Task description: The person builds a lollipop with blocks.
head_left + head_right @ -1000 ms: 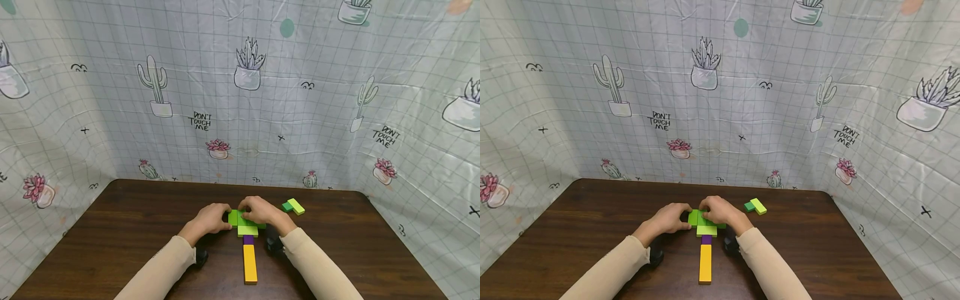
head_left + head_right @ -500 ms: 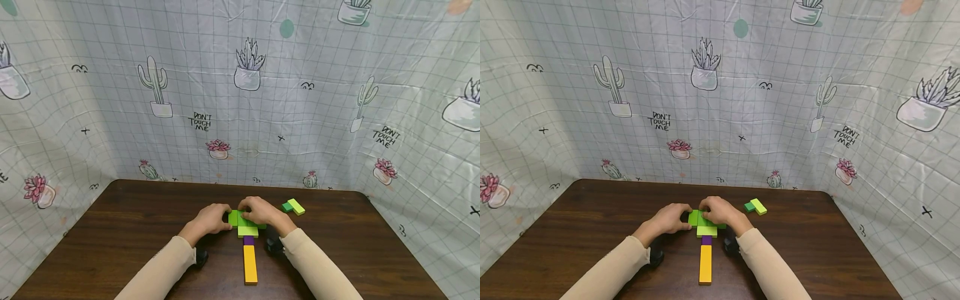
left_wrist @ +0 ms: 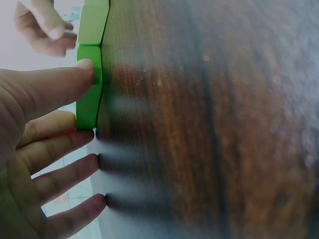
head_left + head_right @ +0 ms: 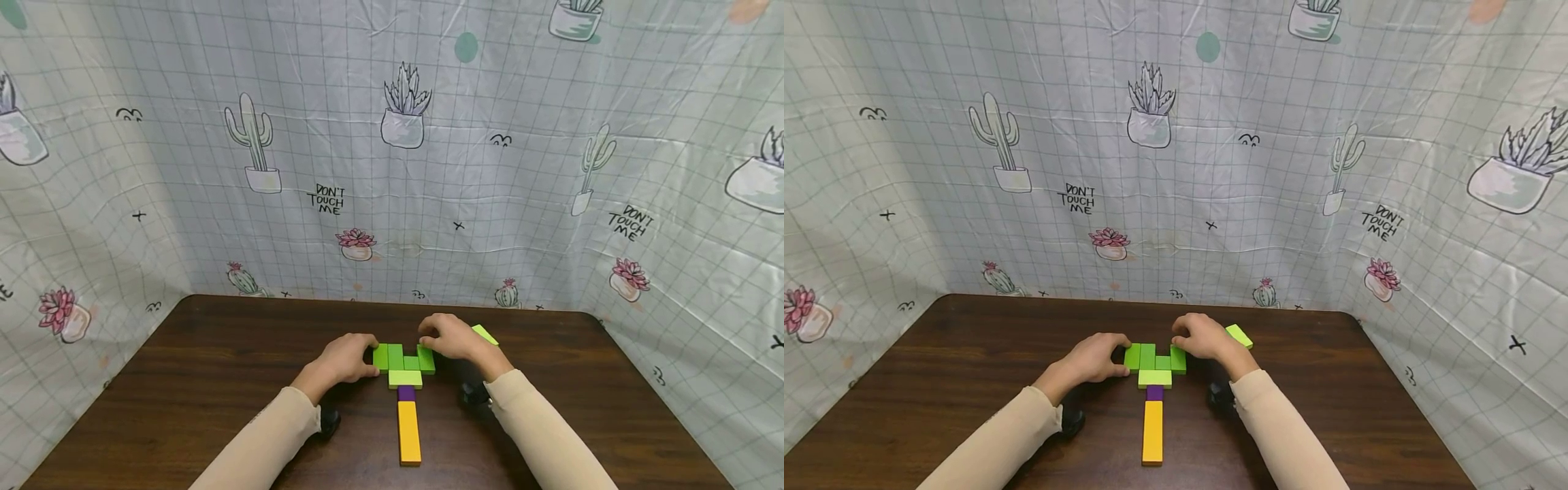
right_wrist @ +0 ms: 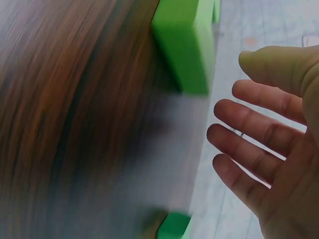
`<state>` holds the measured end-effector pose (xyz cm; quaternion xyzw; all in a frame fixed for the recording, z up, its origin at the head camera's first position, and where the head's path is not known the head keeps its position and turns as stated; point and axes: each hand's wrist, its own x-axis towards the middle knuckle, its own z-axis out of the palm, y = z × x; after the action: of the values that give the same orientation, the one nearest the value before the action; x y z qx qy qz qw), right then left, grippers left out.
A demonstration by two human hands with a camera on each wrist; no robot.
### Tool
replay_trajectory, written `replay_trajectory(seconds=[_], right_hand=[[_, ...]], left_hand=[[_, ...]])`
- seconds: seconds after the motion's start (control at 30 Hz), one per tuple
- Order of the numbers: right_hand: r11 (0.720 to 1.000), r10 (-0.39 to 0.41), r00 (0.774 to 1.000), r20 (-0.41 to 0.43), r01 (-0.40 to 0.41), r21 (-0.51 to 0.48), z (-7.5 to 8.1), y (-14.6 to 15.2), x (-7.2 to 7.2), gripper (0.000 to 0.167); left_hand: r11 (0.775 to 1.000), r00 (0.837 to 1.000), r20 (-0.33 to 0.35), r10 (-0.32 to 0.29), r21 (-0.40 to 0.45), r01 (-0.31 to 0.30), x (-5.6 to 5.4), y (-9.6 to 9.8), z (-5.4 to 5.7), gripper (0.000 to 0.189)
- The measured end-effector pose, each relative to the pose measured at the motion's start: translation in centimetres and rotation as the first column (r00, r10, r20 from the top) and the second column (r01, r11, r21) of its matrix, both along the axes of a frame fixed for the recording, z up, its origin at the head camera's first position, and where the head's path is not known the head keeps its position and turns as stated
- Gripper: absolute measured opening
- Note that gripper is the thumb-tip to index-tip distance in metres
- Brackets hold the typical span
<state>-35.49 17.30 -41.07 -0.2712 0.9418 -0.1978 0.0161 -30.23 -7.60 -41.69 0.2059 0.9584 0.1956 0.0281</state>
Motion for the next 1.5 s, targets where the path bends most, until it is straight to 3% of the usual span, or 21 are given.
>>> replay_trajectory(seconds=[0.17, 0.67, 1.03, 1.37, 1.5], right_hand=[[0.999, -0.043, 0.999, -0.008, 0.043, 0.017, -0.5, 2.3, -0.2, 0.021], [0.997, -0.054, 0.992, -0.111, 0.061, 0.057, -1.4, 7.5, -0.8, 0.031], [0.99, -0.084, 0.985, -0.151, 0.099, 0.098, -1.2, 7.6, -0.5, 0.025], [0.997, -0.039, 0.994, -0.103, 0.045, 0.065, -1.2, 6.5, -0.2, 0.027], [0.993, -0.091, 0.991, -0.098, 0.097, 0.065, -1.0, 6.3, 0.0, 0.028]], left_hand=[[1.0, 1.0, 0.001, -0.005, -0.006, 0.005, -0.1, 0.0, -0.1, 0.051], [1.0, 1.0, -0.008, -0.007, -0.004, 0.007, -0.1, 0.0, -0.2, 0.051], [1.0, 1.0, -0.006, -0.005, -0.003, 0.005, -0.1, 0.0, -0.3, 0.052], [1.0, 1.0, -0.004, -0.002, -0.005, 0.001, 0.0, 0.0, -0.1, 0.052], [1.0, 1.0, -0.004, -0.006, -0.01, 0.006, -0.1, 0.0, -0.1, 0.052]])
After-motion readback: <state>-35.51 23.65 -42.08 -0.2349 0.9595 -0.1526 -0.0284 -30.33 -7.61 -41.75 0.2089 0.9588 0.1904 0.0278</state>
